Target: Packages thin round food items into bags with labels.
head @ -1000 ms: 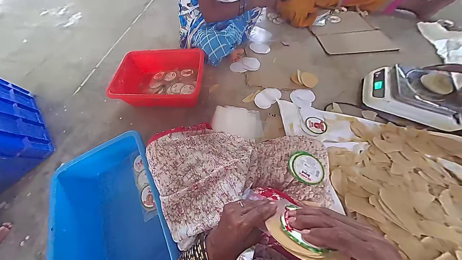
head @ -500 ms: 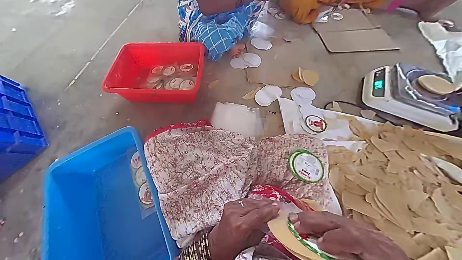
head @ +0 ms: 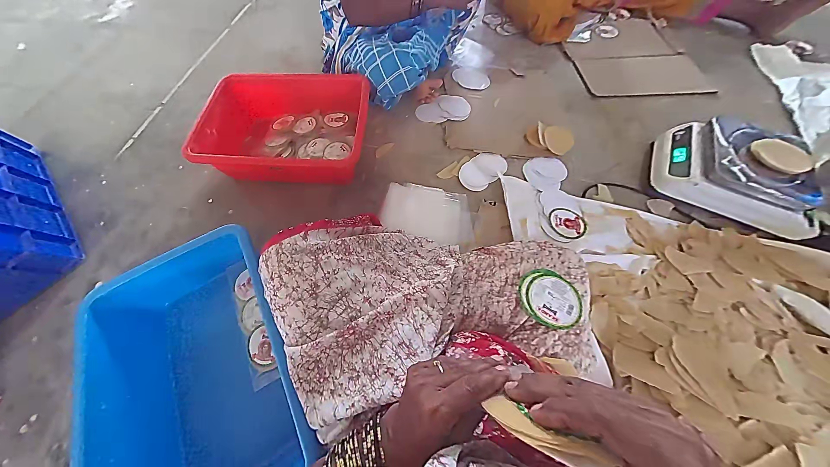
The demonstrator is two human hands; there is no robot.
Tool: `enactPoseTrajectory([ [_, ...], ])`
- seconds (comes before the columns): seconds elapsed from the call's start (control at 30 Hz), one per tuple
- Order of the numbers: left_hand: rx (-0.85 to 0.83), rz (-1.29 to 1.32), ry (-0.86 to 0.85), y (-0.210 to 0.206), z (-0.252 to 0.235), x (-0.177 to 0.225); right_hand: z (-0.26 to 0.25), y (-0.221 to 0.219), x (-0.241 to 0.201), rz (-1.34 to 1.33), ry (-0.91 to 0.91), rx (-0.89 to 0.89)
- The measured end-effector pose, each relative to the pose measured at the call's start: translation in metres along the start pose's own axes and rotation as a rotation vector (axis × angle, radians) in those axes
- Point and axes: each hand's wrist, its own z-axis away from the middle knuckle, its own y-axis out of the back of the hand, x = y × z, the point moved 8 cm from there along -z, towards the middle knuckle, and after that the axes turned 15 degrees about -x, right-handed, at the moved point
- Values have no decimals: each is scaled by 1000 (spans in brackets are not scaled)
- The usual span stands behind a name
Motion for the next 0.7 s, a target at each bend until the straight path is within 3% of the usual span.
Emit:
enactPoseTrajectory([
  [0.27,-34,112,65,-2,-3,-5,-2,0,13,79,-182,81],
  [0.43,-64,865,368,-19,5,-39,0,6,30,-40,-327,212],
  [0.57,-118,888,362,-19,2,-38,7,12,41,-187,-300,314],
  [0.7,-166,822,399,-18,-3,-37,5,1,46,-233,-303,242],
])
